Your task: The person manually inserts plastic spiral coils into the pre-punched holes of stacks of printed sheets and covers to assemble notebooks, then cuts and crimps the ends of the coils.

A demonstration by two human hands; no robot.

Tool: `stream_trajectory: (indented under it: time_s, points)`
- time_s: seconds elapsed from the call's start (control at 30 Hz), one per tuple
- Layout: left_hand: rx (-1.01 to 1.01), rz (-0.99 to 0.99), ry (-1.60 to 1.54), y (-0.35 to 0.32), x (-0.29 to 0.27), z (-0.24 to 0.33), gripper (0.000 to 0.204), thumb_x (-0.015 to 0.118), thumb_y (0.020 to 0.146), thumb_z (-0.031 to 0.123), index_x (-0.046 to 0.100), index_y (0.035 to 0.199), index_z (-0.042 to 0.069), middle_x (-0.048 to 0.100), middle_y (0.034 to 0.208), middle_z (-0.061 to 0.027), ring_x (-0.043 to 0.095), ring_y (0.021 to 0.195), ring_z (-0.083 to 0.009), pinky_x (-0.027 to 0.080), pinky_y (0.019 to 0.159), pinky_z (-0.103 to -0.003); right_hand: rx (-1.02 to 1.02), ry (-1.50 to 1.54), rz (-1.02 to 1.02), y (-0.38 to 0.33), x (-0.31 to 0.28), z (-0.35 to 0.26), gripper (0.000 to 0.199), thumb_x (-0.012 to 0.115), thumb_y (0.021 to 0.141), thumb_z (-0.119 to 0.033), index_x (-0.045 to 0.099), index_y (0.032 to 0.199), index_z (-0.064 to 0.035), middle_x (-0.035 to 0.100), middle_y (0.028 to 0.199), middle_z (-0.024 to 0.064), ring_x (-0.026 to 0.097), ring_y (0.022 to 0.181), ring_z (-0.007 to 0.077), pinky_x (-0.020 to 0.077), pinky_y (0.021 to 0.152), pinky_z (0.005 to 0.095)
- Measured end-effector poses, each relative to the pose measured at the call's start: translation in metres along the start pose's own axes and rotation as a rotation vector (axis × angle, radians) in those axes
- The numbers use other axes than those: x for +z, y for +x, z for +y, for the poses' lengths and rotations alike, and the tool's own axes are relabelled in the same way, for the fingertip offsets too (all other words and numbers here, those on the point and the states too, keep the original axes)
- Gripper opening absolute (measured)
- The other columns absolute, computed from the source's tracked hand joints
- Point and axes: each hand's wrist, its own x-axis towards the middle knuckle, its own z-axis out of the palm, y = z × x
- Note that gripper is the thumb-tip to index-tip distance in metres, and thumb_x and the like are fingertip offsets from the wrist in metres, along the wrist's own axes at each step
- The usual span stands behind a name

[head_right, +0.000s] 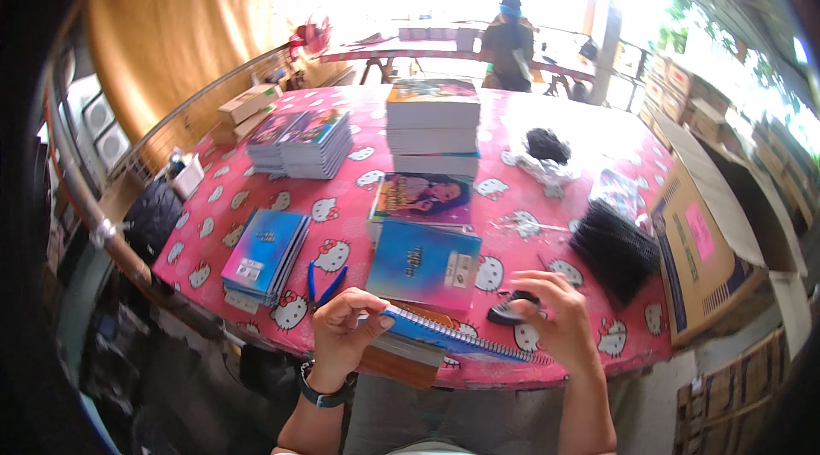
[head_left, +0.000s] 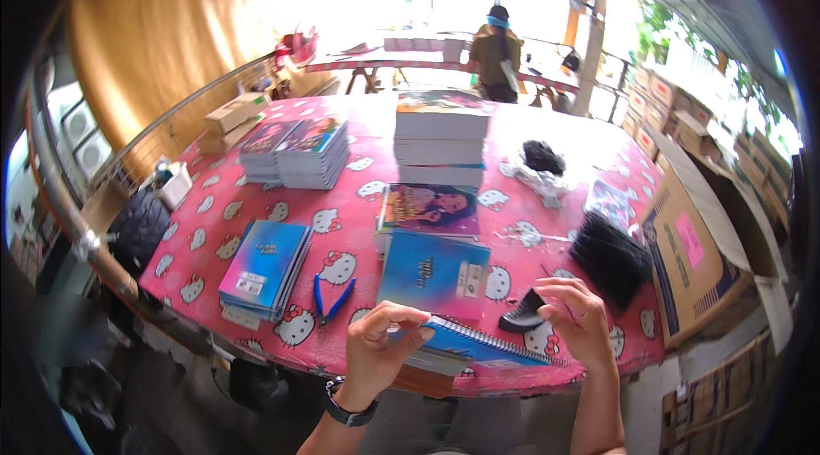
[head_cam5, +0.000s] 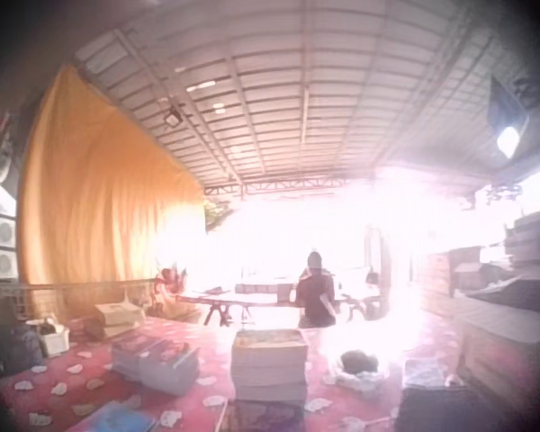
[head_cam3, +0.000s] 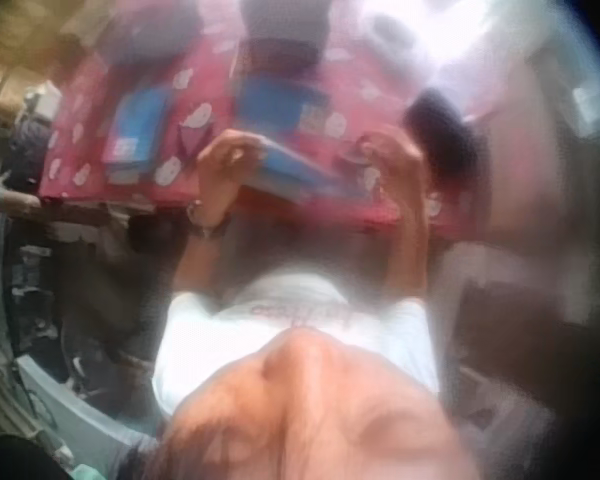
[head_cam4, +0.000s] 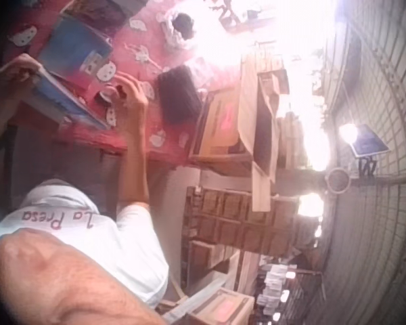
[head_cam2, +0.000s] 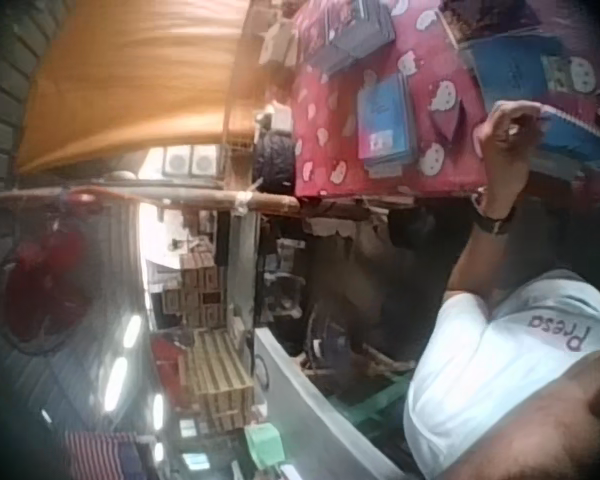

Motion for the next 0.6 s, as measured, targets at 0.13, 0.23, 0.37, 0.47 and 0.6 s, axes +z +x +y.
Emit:
stream_trajectory:
  time_s: [0.13,0.23,0.37,0.47,0.6]
  points:
    - [0.081,-0.074,0.054,0.004,0.024,0.025,0.018,0.075,0.074,-0.004,0.068,0.09,0.001,0.067,0.086,-0.0067,0.063,0.081,-0.0142,0.05,0.072,-0.026,-0.281,0.123,-0.11,0.006,0.035,-0.069,0.028,0.074,0.076,-0.011,0.063,0.101,-0.003,0.065,0.096,0.0105,0.062,0.089,0.026,0.05,0.075,0.0354]
    - [0.058,-0.098,0.001,0.002,0.032,0.028,0.019,0.075,0.073,-0.005,0.067,0.09,0.0,0.066,0.086,-0.0085,0.064,0.082,-0.0152,0.051,0.072,-0.026,-0.295,0.092,-0.028,0.001,0.038,-0.067,0.026,0.073,0.076,-0.01,0.061,0.097,-0.0018,0.063,0.089,0.0107,0.06,0.083,0.0288,0.0501,0.073,0.0365]
    - [0.015,-0.079,-0.042,0.001,0.034,0.029,0.019,0.075,0.073,-0.005,0.067,0.089,0.0,0.066,0.087,-0.0085,0.064,0.082,-0.0152,0.051,0.073,-0.026,-0.377,0.012,-0.013,-0.006,0.045,-0.067,0.029,0.071,0.077,-0.008,0.059,0.103,-0.0028,0.062,0.086,0.0107,0.06,0.082,0.0283,0.0499,0.072,0.0373]
    - [0.009,-0.055,-0.048,0.0,0.035,0.028,0.019,0.075,0.073,-0.006,0.067,0.089,0.0,0.066,0.087,-0.0083,0.064,0.083,-0.0152,0.051,0.073,-0.026,-0.434,-0.036,0.1,0.0,0.04,-0.076,0.027,0.068,0.079,-0.005,0.061,0.105,-0.0032,0.063,0.088,0.0103,0.06,0.082,0.027,0.0503,0.073,0.0365]
    - [0.056,-0.048,0.034,-0.002,0.033,0.027,0.019,0.074,0.073,-0.006,0.067,0.09,0.0,0.066,0.087,-0.0083,0.064,0.083,-0.0154,0.051,0.073,-0.027,-0.325,0.136,0.069,-0.006,0.044,-0.07,0.026,0.069,0.079,-0.004,0.063,0.105,-0.0044,0.063,0.089,0.0081,0.06,0.083,0.025,0.0504,0.074,0.0357]
